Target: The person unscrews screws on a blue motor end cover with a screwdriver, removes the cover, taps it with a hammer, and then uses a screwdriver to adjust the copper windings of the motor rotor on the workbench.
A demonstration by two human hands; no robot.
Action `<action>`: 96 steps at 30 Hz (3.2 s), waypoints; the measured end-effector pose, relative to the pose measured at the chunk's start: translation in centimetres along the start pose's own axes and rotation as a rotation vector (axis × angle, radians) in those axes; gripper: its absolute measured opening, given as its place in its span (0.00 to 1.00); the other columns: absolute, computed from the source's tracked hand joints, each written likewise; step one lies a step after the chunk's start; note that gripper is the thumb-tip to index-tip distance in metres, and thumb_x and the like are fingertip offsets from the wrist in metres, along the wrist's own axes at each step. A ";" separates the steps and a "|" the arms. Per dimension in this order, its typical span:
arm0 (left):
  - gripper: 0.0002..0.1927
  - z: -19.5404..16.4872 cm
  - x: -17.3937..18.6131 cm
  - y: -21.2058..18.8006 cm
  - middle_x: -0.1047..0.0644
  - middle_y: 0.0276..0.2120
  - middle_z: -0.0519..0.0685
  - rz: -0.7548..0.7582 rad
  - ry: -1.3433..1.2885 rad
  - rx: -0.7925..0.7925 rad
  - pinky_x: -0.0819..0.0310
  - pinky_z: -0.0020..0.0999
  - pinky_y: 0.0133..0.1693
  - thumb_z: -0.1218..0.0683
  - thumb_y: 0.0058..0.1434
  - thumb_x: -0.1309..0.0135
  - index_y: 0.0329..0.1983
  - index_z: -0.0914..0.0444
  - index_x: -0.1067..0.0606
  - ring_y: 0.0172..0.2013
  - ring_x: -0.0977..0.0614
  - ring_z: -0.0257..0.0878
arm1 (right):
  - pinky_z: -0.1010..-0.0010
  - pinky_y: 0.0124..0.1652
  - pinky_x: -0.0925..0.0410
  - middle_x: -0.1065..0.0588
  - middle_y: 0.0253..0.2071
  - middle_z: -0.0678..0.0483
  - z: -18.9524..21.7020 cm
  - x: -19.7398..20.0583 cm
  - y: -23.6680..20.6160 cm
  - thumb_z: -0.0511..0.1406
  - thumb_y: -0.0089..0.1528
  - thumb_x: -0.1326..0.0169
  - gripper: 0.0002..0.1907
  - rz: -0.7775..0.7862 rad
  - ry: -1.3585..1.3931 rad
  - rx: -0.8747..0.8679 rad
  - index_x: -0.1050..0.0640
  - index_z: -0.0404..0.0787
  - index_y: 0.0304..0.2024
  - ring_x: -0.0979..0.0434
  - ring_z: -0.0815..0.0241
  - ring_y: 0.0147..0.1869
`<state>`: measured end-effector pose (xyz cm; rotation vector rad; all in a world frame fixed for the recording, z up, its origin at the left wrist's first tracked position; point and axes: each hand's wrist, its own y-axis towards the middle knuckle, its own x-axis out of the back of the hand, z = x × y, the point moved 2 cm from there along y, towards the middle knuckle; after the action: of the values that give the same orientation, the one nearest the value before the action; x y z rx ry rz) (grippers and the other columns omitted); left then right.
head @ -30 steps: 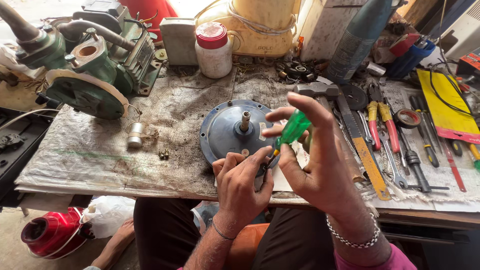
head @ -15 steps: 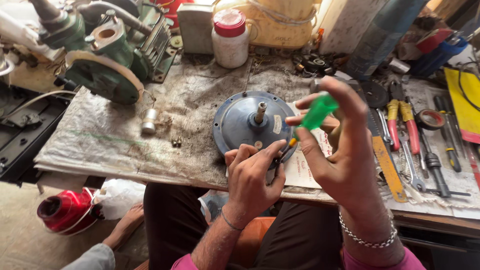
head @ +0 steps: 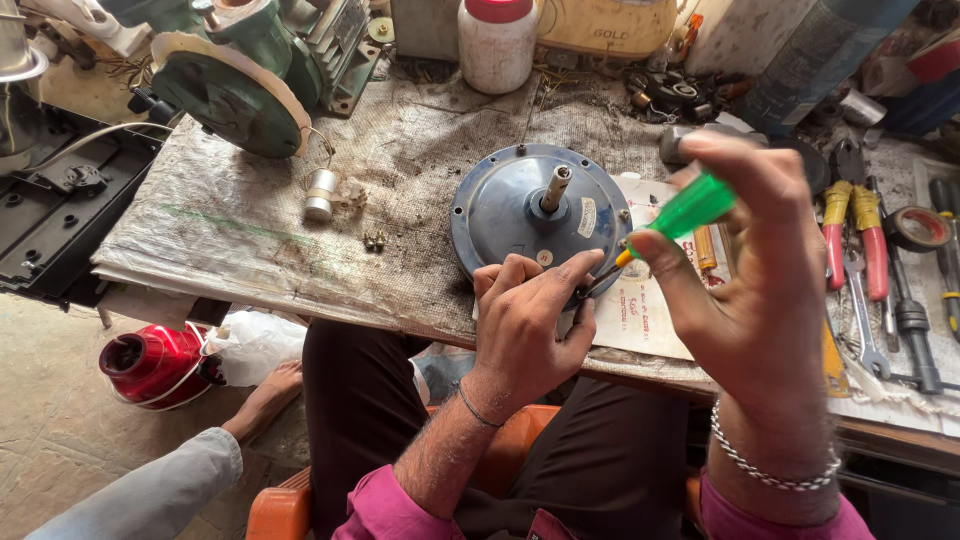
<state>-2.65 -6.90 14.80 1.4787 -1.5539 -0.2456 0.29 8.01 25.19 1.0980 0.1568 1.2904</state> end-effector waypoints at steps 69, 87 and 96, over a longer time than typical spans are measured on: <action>0.69 4.7 1.5 9.4 0.19 0.38 0.65 0.241 0.255 0.345 0.18 0.49 0.38 0.18 0.46 0.44 0.71 0.75 0.45 0.42 0.14 0.57 | 0.58 0.49 0.27 0.17 0.45 0.49 -11.4 11.0 -2.0 0.39 0.63 0.39 0.17 0.426 -0.877 -0.673 0.18 0.42 0.54 0.16 0.50 0.47; 0.71 5.6 1.3 10.9 0.22 0.46 0.70 0.441 0.263 0.456 0.21 0.51 0.48 0.17 0.42 0.42 0.73 0.70 0.45 0.49 0.17 0.60 | 0.48 0.53 0.30 0.21 0.49 0.36 -12.9 7.8 -1.9 0.49 0.62 0.38 0.36 0.517 -0.955 -0.833 0.31 0.43 0.68 0.21 0.36 0.55; 0.44 5.4 2.9 11.8 0.19 0.44 0.63 0.333 0.150 0.324 0.23 0.48 0.50 0.32 0.41 0.33 0.52 0.67 0.24 0.48 0.17 0.56 | 0.42 0.57 0.35 0.24 0.48 0.26 -12.9 6.0 -2.6 0.42 0.65 0.45 0.33 0.338 -0.856 -0.807 0.35 0.31 0.67 0.25 0.27 0.56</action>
<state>-13.98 -8.89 21.51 1.4117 -1.7422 0.3180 -4.20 20.45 19.43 0.8760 -1.1340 0.9101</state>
